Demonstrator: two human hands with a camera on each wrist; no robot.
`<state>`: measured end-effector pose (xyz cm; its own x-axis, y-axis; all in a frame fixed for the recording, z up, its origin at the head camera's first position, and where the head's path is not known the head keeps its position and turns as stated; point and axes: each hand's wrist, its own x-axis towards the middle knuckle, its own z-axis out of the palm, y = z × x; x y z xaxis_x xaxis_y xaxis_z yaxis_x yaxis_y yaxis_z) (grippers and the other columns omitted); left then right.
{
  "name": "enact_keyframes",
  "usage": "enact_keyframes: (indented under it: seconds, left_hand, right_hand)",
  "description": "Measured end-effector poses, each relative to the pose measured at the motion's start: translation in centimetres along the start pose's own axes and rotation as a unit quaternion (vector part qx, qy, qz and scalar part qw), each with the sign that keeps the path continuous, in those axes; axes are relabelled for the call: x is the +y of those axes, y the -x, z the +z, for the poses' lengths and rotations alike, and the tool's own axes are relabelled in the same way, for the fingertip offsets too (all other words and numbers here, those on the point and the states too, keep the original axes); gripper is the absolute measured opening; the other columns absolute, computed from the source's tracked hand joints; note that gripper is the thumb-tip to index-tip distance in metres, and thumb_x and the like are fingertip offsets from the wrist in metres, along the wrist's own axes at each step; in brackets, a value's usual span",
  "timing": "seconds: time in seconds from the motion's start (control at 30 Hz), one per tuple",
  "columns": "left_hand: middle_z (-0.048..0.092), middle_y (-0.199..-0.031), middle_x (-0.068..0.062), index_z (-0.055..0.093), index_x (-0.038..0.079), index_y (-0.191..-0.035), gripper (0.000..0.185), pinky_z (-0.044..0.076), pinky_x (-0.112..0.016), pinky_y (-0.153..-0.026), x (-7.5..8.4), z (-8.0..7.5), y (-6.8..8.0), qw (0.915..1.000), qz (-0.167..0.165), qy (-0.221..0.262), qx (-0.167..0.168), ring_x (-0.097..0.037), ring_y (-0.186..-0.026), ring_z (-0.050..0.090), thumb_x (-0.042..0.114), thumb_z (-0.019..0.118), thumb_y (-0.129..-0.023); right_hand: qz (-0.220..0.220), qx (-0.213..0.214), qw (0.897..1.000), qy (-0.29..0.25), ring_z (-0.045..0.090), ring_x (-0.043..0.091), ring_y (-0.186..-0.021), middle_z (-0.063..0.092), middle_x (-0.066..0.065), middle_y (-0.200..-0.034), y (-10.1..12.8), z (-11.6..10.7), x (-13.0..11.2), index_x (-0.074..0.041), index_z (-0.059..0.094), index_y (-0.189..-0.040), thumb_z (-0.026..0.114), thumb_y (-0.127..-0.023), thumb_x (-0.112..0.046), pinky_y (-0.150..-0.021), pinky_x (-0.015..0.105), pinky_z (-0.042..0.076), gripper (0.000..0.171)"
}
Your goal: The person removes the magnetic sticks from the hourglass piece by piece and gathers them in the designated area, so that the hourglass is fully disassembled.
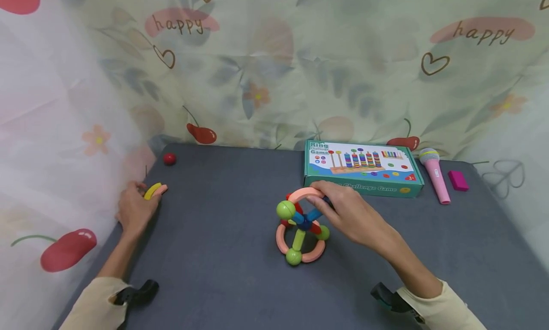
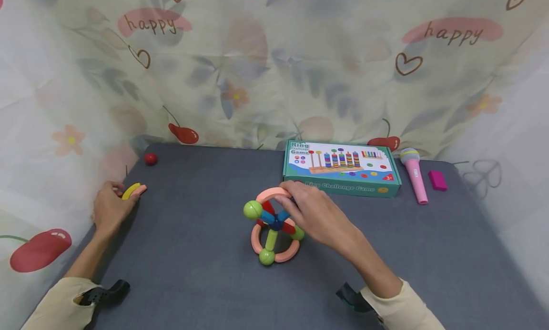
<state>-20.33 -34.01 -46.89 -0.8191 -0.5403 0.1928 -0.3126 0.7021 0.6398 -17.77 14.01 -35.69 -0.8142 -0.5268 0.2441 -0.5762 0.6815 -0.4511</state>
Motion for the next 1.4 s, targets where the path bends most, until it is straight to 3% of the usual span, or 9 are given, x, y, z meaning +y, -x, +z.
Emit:
enact_keyframes:
  seconds: [0.13,0.27,0.33,0.47,0.6,0.7,0.8,1.1,1.4]
  left_hand:
    - [0.047,-0.134,-0.036,0.052,-0.001,-0.137,0.058,0.032,-0.075,-0.096,2.1,0.2,1.1,0.9989,0.032,0.032,0.012,-0.055,-0.128,0.042,0.034,0.073,-0.096]
    - [0.052,-0.131,-0.032,0.055,-0.001,-0.136,0.047,0.04,-0.064,-0.101,6.8,0.5,3.9,0.9848,0.145,0.092,-0.026,-0.048,-0.124,0.05,0.022,0.071,-0.098]
    - [0.057,-0.128,-0.026,0.056,0.001,-0.136,0.045,0.048,-0.058,-0.099,9.8,0.5,5.9,0.9661,0.208,0.128,-0.083,-0.041,-0.119,0.057,0.021,0.072,-0.099]
    - [0.066,-0.121,-0.012,0.058,0.008,-0.137,0.042,0.058,-0.044,-0.091,15.3,0.2,10.3,0.9122,0.306,0.181,-0.204,-0.024,-0.108,0.066,0.023,0.072,-0.1]
    - [0.069,-0.122,-0.004,0.058,0.014,-0.139,0.042,0.059,-0.032,-0.087,19.0,0.3,13.3,0.8672,0.354,0.198,-0.289,-0.014,-0.103,0.069,0.025,0.071,-0.101]
    - [0.072,-0.122,-0.001,0.058,0.017,-0.14,0.042,0.059,-0.031,-0.084,20.4,0.7,14.3,0.8494,0.369,0.2,-0.32,-0.012,-0.101,0.068,0.026,0.072,-0.1]
    - [0.074,-0.119,0.0,0.06,0.017,-0.137,0.04,0.059,-0.034,-0.083,20.8,1.1,14.5,0.8464,0.381,0.195,-0.317,-0.012,-0.098,0.068,0.025,0.072,-0.1]
    - [0.075,-0.118,0.0,0.061,0.018,-0.135,0.041,0.059,-0.033,-0.083,20.8,1.0,14.9,0.8566,0.366,0.193,-0.308,-0.015,-0.099,0.07,0.025,0.075,-0.097]
    - [0.076,-0.119,-0.001,0.06,0.017,-0.137,0.047,0.059,-0.035,-0.083,21.1,1.0,15.1,0.8584,0.365,0.193,-0.304,-0.014,-0.1,0.071,0.026,0.078,-0.095]
  right_hand:
    - [0.001,-0.002,1.0,-0.005,0.057,0.008,-0.078,0.063,-0.005,-0.088,0.1,-0.1,-0.1,-0.015,0.067,-0.12,0.06,-0.107,-0.033,-0.07,0.025,0.048,0.023]
    - [-0.002,-0.003,1.0,-0.011,0.058,0.009,-0.08,0.065,-0.005,-0.093,0.2,-0.2,0.0,-0.015,0.067,-0.123,0.063,-0.105,-0.031,-0.072,0.026,0.048,0.024]
    - [-0.004,-0.003,1.0,-0.013,0.059,0.009,-0.083,0.067,-0.003,-0.098,0.3,-0.3,0.0,-0.014,0.066,-0.126,0.065,-0.104,-0.03,-0.074,0.027,0.05,0.027]
    - [-0.007,-0.003,1.0,-0.017,0.062,0.012,-0.094,0.07,0.001,-0.114,0.4,-0.5,0.1,-0.011,0.064,-0.135,0.068,-0.102,-0.03,-0.08,0.031,0.054,0.038]
    - [-0.01,-0.012,1.0,-0.024,0.065,0.018,-0.104,0.069,0.006,-0.125,0.4,-0.7,0.2,-0.01,0.062,-0.138,0.071,-0.101,-0.03,-0.088,0.039,0.058,0.044]
    - [-0.016,-0.018,0.999,-0.031,0.065,0.02,-0.112,0.067,0.007,-0.131,0.5,-0.7,0.4,-0.01,0.061,-0.14,0.072,-0.1,-0.028,-0.093,0.042,0.058,0.045]
    - [-0.019,-0.02,0.999,-0.038,0.065,0.021,-0.114,0.066,0.008,-0.134,0.5,-0.7,0.5,-0.01,0.06,-0.14,0.074,-0.099,-0.025,-0.093,0.042,0.059,0.046]
    - [-0.007,-0.029,0.998,-0.053,0.065,0.017,-0.098,0.067,0.011,-0.132,0.8,-1.1,0.7,-0.007,0.058,-0.14,0.076,-0.097,-0.022,-0.076,0.029,0.058,0.049]
    - [-0.013,-0.028,0.998,-0.046,0.065,0.012,-0.093,0.07,0.006,-0.125,0.5,-1.1,0.2,-0.007,0.057,-0.142,0.072,-0.1,-0.028,-0.08,0.031,0.057,0.049]
